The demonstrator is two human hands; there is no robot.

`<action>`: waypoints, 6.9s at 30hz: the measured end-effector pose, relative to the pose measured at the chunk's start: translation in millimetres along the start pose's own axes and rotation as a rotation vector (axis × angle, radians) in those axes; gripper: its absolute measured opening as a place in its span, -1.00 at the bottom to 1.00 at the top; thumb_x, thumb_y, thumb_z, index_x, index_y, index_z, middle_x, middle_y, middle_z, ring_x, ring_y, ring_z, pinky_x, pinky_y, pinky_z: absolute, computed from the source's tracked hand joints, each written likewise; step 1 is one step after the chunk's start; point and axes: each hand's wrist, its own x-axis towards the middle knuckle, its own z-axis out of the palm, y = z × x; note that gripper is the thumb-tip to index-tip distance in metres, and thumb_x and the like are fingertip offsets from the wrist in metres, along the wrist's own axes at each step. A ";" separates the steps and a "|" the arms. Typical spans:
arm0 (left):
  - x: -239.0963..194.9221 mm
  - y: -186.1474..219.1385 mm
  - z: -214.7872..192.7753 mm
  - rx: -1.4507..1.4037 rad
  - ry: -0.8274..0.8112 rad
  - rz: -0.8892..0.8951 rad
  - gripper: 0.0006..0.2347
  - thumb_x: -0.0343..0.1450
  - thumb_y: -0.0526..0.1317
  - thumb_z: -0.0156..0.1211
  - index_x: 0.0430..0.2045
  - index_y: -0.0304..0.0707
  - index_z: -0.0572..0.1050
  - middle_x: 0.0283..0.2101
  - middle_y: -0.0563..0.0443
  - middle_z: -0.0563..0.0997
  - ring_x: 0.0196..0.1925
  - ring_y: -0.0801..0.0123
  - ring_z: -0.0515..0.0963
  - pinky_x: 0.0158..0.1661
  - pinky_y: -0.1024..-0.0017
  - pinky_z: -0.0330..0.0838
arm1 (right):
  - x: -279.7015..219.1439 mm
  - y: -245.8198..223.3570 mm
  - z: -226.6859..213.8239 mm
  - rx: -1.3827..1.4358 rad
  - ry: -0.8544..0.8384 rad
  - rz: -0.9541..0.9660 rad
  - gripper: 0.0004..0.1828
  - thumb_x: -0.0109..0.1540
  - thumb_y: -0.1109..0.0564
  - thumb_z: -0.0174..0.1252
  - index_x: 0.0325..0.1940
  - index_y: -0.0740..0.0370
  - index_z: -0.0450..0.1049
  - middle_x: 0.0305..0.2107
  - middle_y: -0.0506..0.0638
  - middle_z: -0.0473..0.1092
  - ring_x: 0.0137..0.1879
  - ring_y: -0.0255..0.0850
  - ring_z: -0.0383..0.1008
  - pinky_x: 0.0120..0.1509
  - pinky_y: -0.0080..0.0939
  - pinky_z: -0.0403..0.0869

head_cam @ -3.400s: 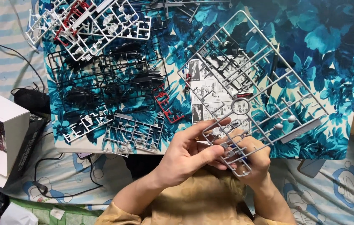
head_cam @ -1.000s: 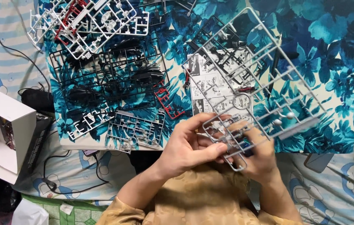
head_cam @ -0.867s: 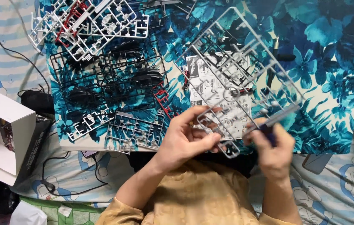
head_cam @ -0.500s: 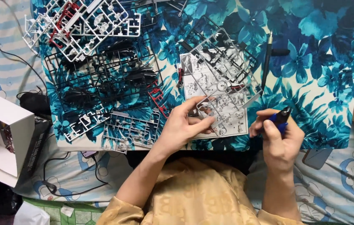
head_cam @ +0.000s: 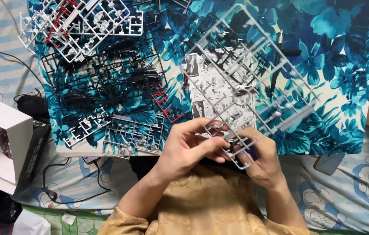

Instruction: The person assembles a plastic model kit by cutting small parts from a sprue with nippers, then fits and files the parts by hand. They reference an instruction sheet and handle multiple sprues and small components on a floral-patterned surface.

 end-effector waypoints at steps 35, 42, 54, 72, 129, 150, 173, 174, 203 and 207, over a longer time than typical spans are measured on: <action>-9.4 3.5 3.8 -0.045 -0.102 -0.036 -0.80 0.36 -0.45 0.17 -0.19 -0.64 0.45 -0.31 -0.23 0.54 -0.38 0.16 0.66 -0.37 0.29 0.65 | 1.5 7.2 19.4 -0.053 0.044 -0.253 -0.77 0.06 0.21 0.24 -0.23 0.37 0.50 -0.52 0.10 0.48 -0.50 -0.15 0.52 -0.35 -0.29 0.50; -7.7 2.6 3.8 -0.042 -0.105 -0.035 -0.77 0.34 -0.47 0.18 -0.15 -0.65 0.43 -0.34 -0.22 0.51 -0.38 0.15 0.65 -0.37 0.28 0.65 | 2.9 3.4 22.5 0.052 0.042 -0.161 -0.79 0.09 0.23 0.19 -0.23 0.40 0.50 -0.54 0.14 0.46 -0.56 -0.16 0.48 -0.45 -0.30 0.51; -6.0 3.5 4.3 -0.015 -0.128 -0.012 -0.75 0.33 -0.47 0.19 -0.14 -0.65 0.44 -0.36 -0.22 0.49 -0.41 0.14 0.65 -0.39 0.26 0.64 | 14.1 -6.8 18.7 0.052 0.047 -0.210 -0.73 0.06 0.17 0.21 -0.24 0.42 0.49 -0.56 0.11 0.42 -0.53 -0.19 0.44 -0.34 -0.23 0.51; -9.1 4.7 7.4 -0.054 -0.135 -0.030 -0.75 0.34 -0.46 0.19 -0.13 -0.65 0.43 -0.32 -0.24 0.50 -0.39 0.15 0.65 -0.36 0.27 0.64 | -11.5 35.1 24.1 -0.005 0.039 -0.319 -0.75 0.16 0.09 0.16 -0.30 0.38 0.53 -0.43 0.17 0.47 -0.43 -0.07 0.46 -0.20 -0.16 0.50; 0.0 -2.4 -17.3 0.196 -0.123 -0.125 -0.78 0.40 -0.33 0.08 -0.13 -0.48 0.49 -0.15 -0.28 0.61 -0.07 0.16 0.64 -0.07 0.48 0.58 | -9.7 21.7 -104.8 0.507 0.958 0.332 -0.68 0.19 0.08 0.15 0.02 0.08 0.35 -0.21 -0.10 0.39 -0.12 -0.33 0.48 -0.17 -0.32 0.55; -3.4 -4.9 -22.2 0.794 0.239 0.129 -0.93 0.31 -0.36 0.22 -0.40 -0.34 0.56 -0.33 -0.02 0.69 -0.26 0.48 0.69 -0.12 0.64 0.60 | -4.8 -4.9 -88.1 -0.807 0.112 0.277 -0.36 0.23 0.27 -0.02 0.40 0.55 0.12 -0.05 0.40 0.20 0.05 0.17 0.19 0.14 0.14 0.22; -20.1 -1.2 -11.1 0.542 0.245 0.343 -0.88 0.22 -0.36 0.37 -0.45 -0.35 0.60 -0.41 -0.08 0.66 -0.38 0.48 0.65 -0.31 0.63 0.62 | 119.5 17.6 -48.1 -1.163 0.187 0.203 -0.67 0.31 0.04 0.21 -0.01 0.35 0.42 -0.24 0.30 0.46 -0.22 0.35 0.43 -0.26 0.30 0.37; -22.9 2.1 -10.0 0.538 0.259 0.347 -0.88 0.22 -0.36 0.37 -0.45 -0.35 0.60 -0.41 -0.08 0.66 -0.38 0.48 0.65 -0.31 0.63 0.62 | 121.0 18.8 -47.9 -1.161 0.176 0.193 -0.67 0.31 0.04 0.21 -0.01 0.35 0.42 -0.24 0.30 0.46 -0.22 0.35 0.43 -0.26 0.30 0.37; -7.8 18.2 10.4 0.564 0.154 0.498 -0.92 0.31 -0.39 0.27 -0.40 -0.35 0.52 -0.31 -0.08 0.64 -0.23 0.38 0.66 -0.15 0.56 0.57 | -0.4 -32.8 16.3 0.493 0.153 0.118 -0.70 0.26 0.23 -0.02 0.06 0.33 0.20 -0.56 0.11 0.28 -0.72 -0.35 0.13 -0.67 -0.51 0.12; -15.6 20.4 12.2 0.568 0.123 0.526 -0.93 0.34 -0.39 0.22 -0.39 -0.35 0.48 -0.29 -0.12 0.64 -0.19 0.30 0.68 -0.13 0.51 0.60 | -3.5 -39.2 21.7 0.311 0.165 0.039 -0.71 0.28 0.14 -0.03 -0.03 0.44 0.29 -0.71 0.02 0.15 -0.69 -0.34 0.10 -0.60 -0.48 0.12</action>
